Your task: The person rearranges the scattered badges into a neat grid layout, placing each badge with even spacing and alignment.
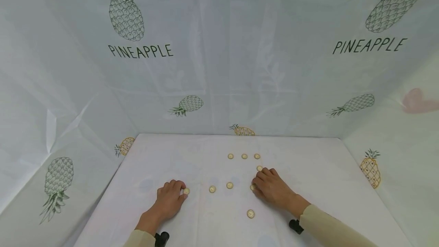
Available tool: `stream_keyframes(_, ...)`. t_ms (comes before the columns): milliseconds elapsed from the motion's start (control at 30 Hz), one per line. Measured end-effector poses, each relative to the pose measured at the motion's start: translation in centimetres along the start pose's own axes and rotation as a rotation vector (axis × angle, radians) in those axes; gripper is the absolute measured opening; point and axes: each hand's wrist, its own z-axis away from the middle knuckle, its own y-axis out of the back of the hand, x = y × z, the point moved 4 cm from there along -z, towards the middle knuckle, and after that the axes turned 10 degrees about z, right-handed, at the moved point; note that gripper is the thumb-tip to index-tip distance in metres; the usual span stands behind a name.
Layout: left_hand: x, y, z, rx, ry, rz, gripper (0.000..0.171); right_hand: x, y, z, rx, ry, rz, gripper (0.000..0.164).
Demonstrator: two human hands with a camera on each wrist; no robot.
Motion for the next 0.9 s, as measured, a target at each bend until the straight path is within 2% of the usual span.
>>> stream_keyframes(133,-0.1,0.1,0.0,-0.002,0.005,0.013,0.019,0.0,0.1,0.0,-0.001,-0.002,0.019,0.025)
stream_keyframes(300,-0.2,0.1,0.1,0.001,0.004,0.021,0.019,0.1,-0.1,0.0,-0.039,-0.011,0.031,0.024)
stream_keyframes(667,-0.3,0.1,0.0,0.009,0.003,0.007,0.02,0.0,-0.5,-0.9,-0.106,-0.08,-0.047,0.018)
stream_keyframes(900,-0.3,0.1,0.0,0.008,0.003,0.016,0.02,0.2,-0.2,-1.1,-0.125,-0.067,0.038,0.022)
